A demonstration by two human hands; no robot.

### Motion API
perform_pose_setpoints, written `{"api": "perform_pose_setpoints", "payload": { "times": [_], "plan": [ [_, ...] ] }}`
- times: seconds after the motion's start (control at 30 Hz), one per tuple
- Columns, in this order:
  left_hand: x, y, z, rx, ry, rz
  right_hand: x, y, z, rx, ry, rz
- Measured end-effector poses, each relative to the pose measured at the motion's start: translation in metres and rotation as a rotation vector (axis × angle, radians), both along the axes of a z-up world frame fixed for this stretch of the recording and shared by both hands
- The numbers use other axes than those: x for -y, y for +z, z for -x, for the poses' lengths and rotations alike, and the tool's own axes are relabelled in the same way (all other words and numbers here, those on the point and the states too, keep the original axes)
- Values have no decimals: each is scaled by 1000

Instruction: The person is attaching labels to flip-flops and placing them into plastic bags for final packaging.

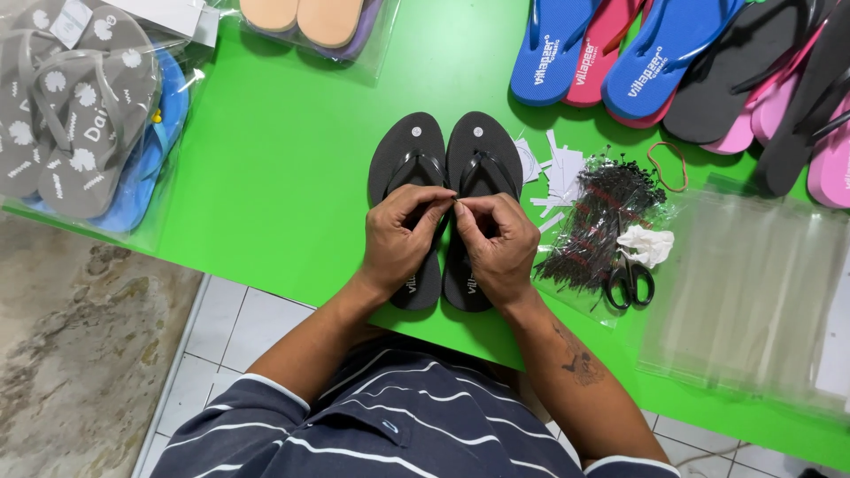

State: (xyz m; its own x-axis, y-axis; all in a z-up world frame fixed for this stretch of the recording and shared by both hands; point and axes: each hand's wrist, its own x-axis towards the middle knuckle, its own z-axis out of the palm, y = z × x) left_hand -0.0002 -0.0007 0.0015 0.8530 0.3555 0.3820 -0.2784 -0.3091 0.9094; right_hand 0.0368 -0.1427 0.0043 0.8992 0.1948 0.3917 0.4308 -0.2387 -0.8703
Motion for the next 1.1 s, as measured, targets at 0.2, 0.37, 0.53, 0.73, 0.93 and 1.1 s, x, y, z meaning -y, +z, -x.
{"api": "perform_pose_setpoints", "payload": {
  "times": [0.2,0.37,0.53,0.73,0.93,1.1],
  "plan": [
    [0,3,0,12,3,-42,-2,6,2,29,-22,11],
    [-2,-6,2,-20,-11,-83,-3,10,3,36,-21,10],
    [-3,-4,1,-14,-22,-100,-2,7,2,24,-22,-7],
    [-2,-3,2,-56,-19,-76,-2,6,1,22,2,-7],
    [-1,-4,1,-102,-13,-48,-1,5,0,21,7,-38],
    [0,-3,1,-138,3,44,1,2,-1,26,25,-33]
  ]
}}
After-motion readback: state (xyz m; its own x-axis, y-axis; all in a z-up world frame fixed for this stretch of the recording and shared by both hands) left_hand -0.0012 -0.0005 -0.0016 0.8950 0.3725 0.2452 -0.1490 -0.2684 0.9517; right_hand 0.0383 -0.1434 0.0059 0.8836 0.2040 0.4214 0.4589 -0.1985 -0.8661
